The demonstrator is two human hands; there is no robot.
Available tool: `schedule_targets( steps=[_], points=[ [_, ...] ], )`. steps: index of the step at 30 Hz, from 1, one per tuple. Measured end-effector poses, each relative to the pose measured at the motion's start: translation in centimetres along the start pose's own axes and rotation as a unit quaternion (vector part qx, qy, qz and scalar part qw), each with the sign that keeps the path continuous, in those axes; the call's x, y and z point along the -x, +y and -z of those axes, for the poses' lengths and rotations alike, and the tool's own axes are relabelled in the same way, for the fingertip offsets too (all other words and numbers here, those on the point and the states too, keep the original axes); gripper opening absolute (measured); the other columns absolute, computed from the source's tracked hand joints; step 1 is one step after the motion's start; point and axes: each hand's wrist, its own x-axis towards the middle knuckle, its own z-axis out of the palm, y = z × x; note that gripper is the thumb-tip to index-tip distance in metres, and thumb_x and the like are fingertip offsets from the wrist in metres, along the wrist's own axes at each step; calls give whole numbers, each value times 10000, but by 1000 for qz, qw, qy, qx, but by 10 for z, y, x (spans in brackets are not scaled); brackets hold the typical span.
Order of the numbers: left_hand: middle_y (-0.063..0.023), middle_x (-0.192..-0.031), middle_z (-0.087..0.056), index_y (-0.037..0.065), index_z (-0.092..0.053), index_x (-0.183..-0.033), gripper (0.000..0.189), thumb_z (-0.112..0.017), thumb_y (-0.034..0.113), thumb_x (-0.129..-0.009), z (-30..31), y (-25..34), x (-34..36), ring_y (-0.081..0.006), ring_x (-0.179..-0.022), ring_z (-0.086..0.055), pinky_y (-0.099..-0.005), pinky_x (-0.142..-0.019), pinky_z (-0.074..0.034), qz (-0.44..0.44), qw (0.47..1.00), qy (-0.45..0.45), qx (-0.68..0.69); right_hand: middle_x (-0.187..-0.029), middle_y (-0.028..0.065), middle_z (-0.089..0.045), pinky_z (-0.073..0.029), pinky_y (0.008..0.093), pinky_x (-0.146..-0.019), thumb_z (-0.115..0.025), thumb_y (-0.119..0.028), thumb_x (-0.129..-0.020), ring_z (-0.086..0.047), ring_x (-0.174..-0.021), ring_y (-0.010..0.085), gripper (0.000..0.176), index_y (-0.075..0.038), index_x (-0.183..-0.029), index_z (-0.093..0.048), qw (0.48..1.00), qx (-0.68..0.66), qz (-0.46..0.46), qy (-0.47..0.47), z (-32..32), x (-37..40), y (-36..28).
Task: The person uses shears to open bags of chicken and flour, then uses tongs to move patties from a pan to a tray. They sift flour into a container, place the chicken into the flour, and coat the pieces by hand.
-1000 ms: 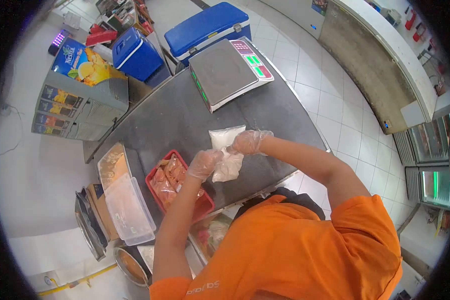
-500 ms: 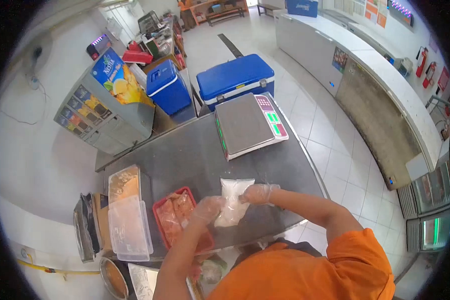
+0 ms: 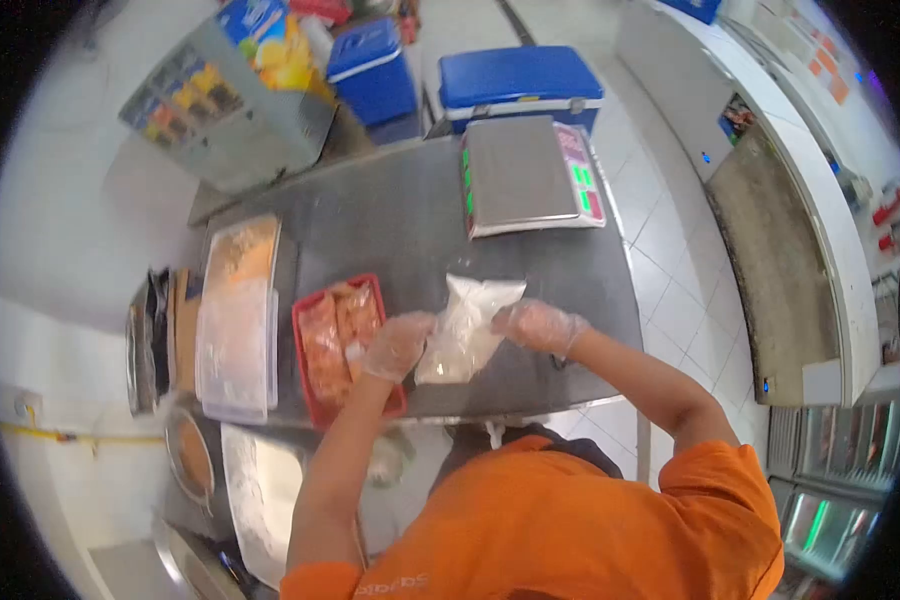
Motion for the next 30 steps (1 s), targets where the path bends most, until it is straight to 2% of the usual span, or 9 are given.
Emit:
schedule_targets(
  steps=[7,13,19,20,21,22,25,28,30],
  points=[
    [-151,-789,-608,67,-596,-859,69,-580,61,-792,65,42,97,-340,-791,-617,-428,-703,-494,154,956,112,-223,-806,143,-601,-519,420,-636,-602,-97,-844,-640,-751,324,109,-42,-932,-568,985,-59,157,35,75,-78,-75],
    [-156,-780,-613,26,-591,-856,110,-616,14,-749,166,101,238,-341,-760,-629,-388,-659,-506,254,915,303,-80,-790,118,-603,-508,428,-627,-612,-105,-856,-621,-725,335,74,-40,-875,-583,949,-21,308,71,32,-192,-183],
    [-92,-890,-607,5,-573,-914,103,-479,4,-956,167,94,437,-221,-796,-653,-336,-752,-521,365,819,441,-28,-762,130,-611,-497,376,-633,-617,-116,-869,-629,-693,260,96,-20,-872,-623,875,-173,449,52,-27,-314,-345],
    [-102,-899,-601,-5,-565,-936,78,-489,-21,-931,138,81,471,-216,-814,-653,-331,-752,-521,327,715,585,198,-762,130,-611,-497,376,-633,-617,-116,-869,-629,-693,260,96,-20,-872,-623,866,-164,469,52,-46,-319,-362],
    [-111,-908,-595,-14,-558,-958,84,-500,-46,-906,137,79,493,-212,-832,-652,-327,-752,-521,257,553,677,413,-782,112,-636,-494,362,-651,-607,-139,-890,-636,-724,243,127,-16,-878,-635,899,-244,362,-43,-60,-331,-382],
    [-111,-908,-595,-14,-558,-958,84,-500,-46,-906,133,82,518,-212,-832,-652,-327,-752,-521,250,544,691,405,-802,95,-662,-490,348,-669,-596,-163,-911,-644,-754,226,162,-11,-884,-646,907,-312,245,-140,-75,-340,-403],
    [-119,-1007,-606,8,-566,-972,109,-521,-31,-881,118,86,580,-235,-935,-634,-354,-843,-516,599,504,595,184,-653,64,-608,-484,327,-600,-582,-188,-939,-605,-614,160,239,7,-811,-633,859,-442,130,-224,-120,-362,-451],
    [-129,-1151,-608,50,-579,-1073,202,-543,64,-875,58,49,649,-287,-1045,-598,-390,-941,-469,659,580,468,101,-640,31,-585,-478,303,-567,-581,-213,-951,-564,-577,116,256,-15,-795,-620,842,-457,58,-281,-139,-373,-488],
    [-155,-1256,-583,65,-440,-1297,496,-491,394,-929,76,69,644,-337,-1100,-578,-468,-994,-410,662,412,470,414,-628,33,-579,-478,299,-561,-584,-209,-949,-555,-559,123,259,-22,-770,-607,827,-473,2,-306,-147,-382,-512]
  ],
)
